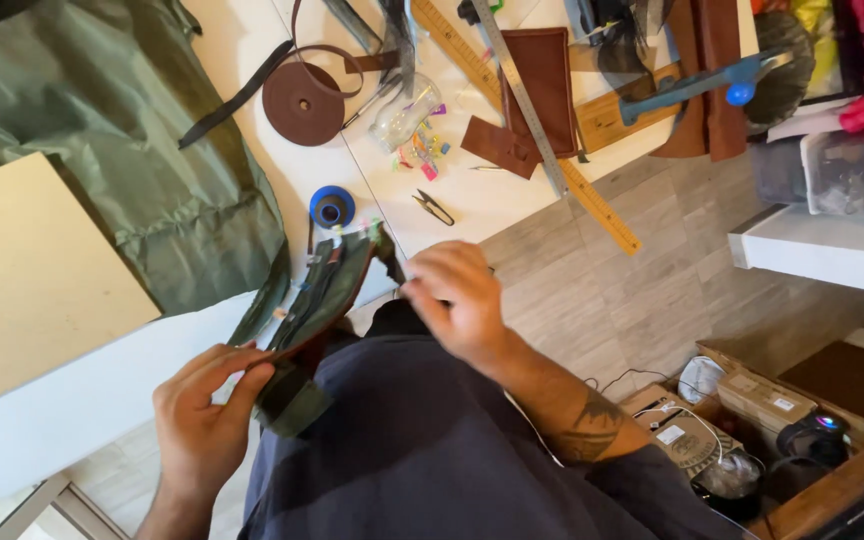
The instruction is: Assembling a leather bag by aligning internal components and securing them with clips
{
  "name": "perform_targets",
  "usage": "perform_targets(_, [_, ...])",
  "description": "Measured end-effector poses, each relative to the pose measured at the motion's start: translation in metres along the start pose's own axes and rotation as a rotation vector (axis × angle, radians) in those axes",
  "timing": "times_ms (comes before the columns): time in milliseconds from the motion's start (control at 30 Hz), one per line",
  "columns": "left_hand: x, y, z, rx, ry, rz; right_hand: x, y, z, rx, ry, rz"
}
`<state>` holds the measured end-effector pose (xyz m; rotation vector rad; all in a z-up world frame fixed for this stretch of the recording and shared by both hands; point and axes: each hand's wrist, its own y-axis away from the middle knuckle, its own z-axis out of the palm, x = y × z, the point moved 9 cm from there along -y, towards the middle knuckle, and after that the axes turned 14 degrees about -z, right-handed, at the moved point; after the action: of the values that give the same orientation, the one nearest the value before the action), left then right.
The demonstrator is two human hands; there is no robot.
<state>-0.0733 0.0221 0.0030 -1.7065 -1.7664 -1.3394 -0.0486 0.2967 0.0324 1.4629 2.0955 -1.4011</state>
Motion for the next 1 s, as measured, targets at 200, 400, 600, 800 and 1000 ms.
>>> perform_targets(200, [-0.026, 0.021, -0.010, 0.096, -0.101, -0.072, 0.240, 0.119, 0.013, -0.006, 0.257, 0.388])
perform_targets(400, [-0.004, 0.038, -0.014, 0.126, -0.152, -0.191, 0.394, 0.136, 0.054, 0.000, 0.333, 0.343])
perform_targets(600, [0.008, 0.054, -0.005, 0.189, -0.134, -0.162, 0.410, 0.080, 0.087, -0.228, 0.349, 0.049])
perform_targets(800, [0.023, 0.052, 0.006, 0.156, -0.080, -0.136, 0.402, 0.066, 0.069, -0.088, 0.365, 0.032])
perform_targets(1000, [0.009, 0.052, 0.011, 0.157, -0.104, -0.213, 0.410, 0.097, 0.083, -0.110, 0.377, 0.169])
